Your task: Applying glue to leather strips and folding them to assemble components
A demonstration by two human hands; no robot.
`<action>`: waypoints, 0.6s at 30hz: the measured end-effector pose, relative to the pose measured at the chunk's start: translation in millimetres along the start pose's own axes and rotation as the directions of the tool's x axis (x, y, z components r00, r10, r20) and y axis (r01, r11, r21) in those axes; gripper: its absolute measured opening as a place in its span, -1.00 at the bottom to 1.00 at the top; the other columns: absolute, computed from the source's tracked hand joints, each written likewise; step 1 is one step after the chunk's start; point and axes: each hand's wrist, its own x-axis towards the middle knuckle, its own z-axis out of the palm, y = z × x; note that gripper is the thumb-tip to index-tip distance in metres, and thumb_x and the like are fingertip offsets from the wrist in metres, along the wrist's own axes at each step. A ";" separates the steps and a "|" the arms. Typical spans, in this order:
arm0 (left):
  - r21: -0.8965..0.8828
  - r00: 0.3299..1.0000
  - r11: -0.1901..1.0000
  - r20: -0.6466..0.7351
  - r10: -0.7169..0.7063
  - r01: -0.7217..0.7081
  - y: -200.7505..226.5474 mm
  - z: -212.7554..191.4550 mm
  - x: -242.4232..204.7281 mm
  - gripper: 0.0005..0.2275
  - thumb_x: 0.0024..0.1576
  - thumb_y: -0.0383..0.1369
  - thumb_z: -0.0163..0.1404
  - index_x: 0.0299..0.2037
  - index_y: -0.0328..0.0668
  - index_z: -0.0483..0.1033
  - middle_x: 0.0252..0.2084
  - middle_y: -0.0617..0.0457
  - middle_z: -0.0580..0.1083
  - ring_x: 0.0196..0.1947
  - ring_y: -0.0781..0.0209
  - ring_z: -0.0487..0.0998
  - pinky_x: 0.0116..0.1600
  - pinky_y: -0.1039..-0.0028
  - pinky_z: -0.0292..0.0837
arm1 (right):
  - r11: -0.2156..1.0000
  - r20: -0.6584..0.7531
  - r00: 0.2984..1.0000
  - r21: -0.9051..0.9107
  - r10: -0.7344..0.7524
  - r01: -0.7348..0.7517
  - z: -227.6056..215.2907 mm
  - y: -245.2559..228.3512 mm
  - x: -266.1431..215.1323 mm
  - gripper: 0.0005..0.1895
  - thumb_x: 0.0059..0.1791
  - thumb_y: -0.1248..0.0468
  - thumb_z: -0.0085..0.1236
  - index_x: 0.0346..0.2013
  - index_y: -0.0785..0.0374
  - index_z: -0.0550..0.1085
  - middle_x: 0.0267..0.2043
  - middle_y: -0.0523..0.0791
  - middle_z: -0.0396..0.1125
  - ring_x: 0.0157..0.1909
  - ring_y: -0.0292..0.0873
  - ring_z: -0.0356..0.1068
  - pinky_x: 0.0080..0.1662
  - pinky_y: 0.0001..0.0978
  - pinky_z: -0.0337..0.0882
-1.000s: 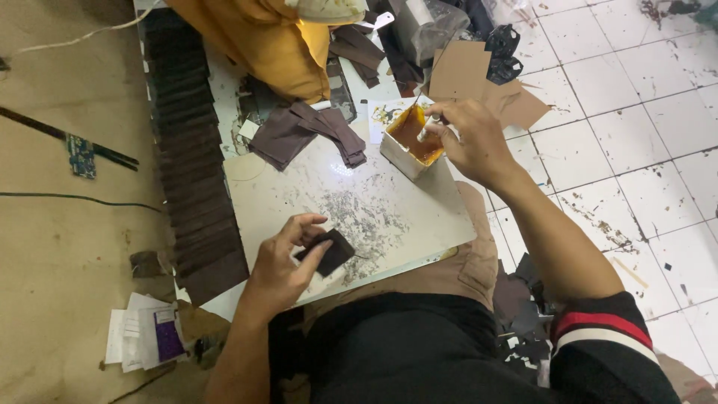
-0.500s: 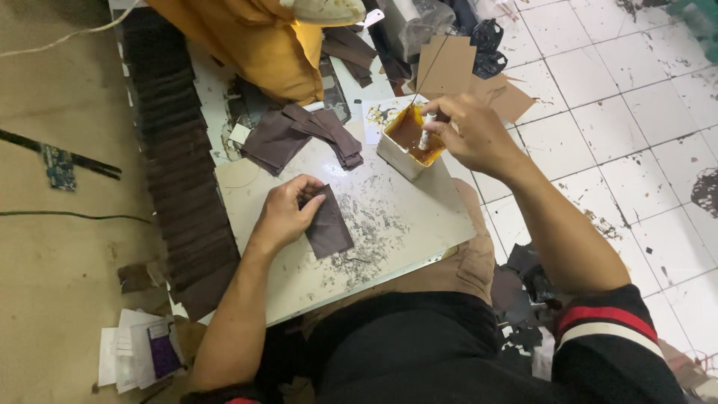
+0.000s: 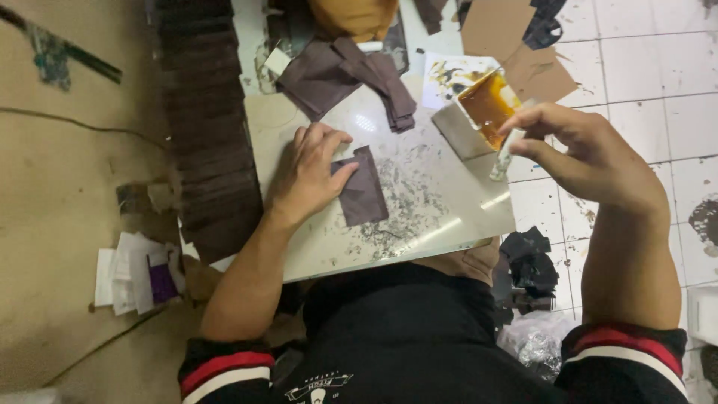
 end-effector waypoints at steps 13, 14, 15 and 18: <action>0.039 0.998 0.999 0.063 -0.029 0.027 6.3 -6.5 1.1 -0.59 0.02 -0.16 0.27 0.04 0.06 0.47 -0.04 0.00 0.33 -0.05 -0.02 0.36 0.01 0.19 0.35 | 0.836 -0.308 0.818 0.110 -0.486 0.538 93.2 -36.8 65.0 -0.80 0.14 0.46 0.09 0.06 0.43 0.40 -0.17 0.04 0.43 -0.18 -0.04 0.52 -0.05 -0.23 0.54; -0.017 1.000 1.000 0.020 0.006 -0.006 9.6 -11.1 0.0 -0.60 -0.02 -0.27 0.30 0.00 0.05 0.46 -0.09 0.00 0.30 -0.08 -0.12 0.38 -0.02 0.18 0.34 | 0.841 -0.330 0.839 0.189 -0.432 0.507 103.0 -32.9 77.1 -0.76 0.11 0.50 0.15 0.07 0.42 0.46 -0.33 0.00 0.46 -0.30 -0.06 0.49 -0.11 -0.22 0.45; -0.017 1.000 1.000 0.019 0.003 -0.002 8.1 -9.0 0.1 -0.60 -0.02 -0.27 0.30 0.00 0.05 0.46 -0.09 0.00 0.30 -0.08 -0.12 0.38 -0.02 0.18 0.34 | 0.841 -0.327 0.840 0.190 -0.433 0.507 111.4 -25.6 84.2 -0.76 0.11 0.50 0.15 0.07 0.42 0.46 -0.33 0.00 0.46 -0.30 -0.06 0.49 -0.11 -0.22 0.45; -0.009 1.000 1.000 0.021 -0.002 0.002 6.3 -5.1 0.5 -0.61 -0.03 -0.24 0.31 -0.01 0.08 0.47 -0.09 0.03 0.29 -0.07 -0.09 0.38 -0.03 0.18 0.34 | 0.871 -0.295 0.878 0.208 -0.378 0.445 132.9 -5.0 102.2 -0.79 0.14 0.45 0.09 0.08 0.37 0.45 -0.40 -0.01 0.44 -0.37 -0.12 0.44 -0.19 -0.24 0.43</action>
